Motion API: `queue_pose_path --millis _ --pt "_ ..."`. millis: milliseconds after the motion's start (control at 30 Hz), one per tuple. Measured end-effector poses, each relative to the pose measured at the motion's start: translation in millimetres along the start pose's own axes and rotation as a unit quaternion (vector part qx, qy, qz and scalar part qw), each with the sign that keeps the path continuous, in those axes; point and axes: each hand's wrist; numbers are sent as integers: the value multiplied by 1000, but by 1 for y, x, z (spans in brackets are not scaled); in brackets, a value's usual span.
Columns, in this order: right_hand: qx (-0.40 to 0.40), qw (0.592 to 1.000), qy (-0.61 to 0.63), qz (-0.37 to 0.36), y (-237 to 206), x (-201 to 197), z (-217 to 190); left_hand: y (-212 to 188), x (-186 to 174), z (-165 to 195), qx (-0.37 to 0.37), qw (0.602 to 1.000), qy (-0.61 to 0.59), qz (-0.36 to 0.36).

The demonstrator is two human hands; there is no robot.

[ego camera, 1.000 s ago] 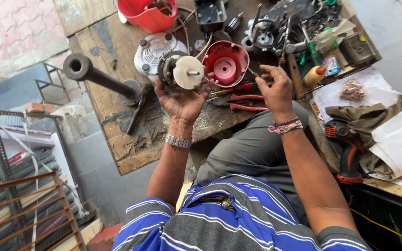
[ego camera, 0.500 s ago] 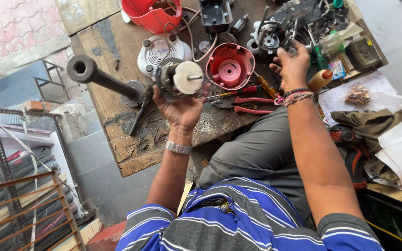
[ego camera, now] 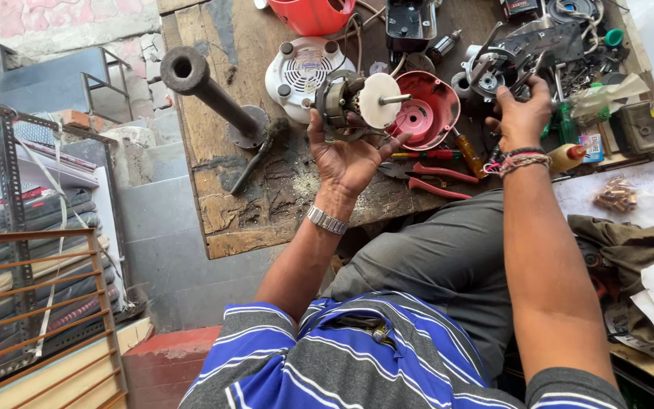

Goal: The person disassembles a small electric motor, removes the rotor, and uses a screwdriver to adjust the commutator and brushes. They then reassemble the motor and test the rotor by hand.

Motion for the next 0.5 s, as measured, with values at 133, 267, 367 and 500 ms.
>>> queue_pose_path --millis 133,267,367,500 --pt "-19 997 79 8 6 7 -5 3 12 6 19 995 83 -52" --pt "-246 967 -71 -11 -4 -11 -39 6 25 22 56 992 93 -71" --pt "-336 938 -37 -75 -42 -39 -76 7 31 38 76 983 126 -112" --pt "-286 941 -7 -181 -116 -57 -104 6 38 60 113 983 111 -96"
Point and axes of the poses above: each hand's wrist, its own y-axis towards the middle knuckle, its own x-axis out of the palm, z = x × y, and after that the axes turned 10 degrees about -x, right-handed
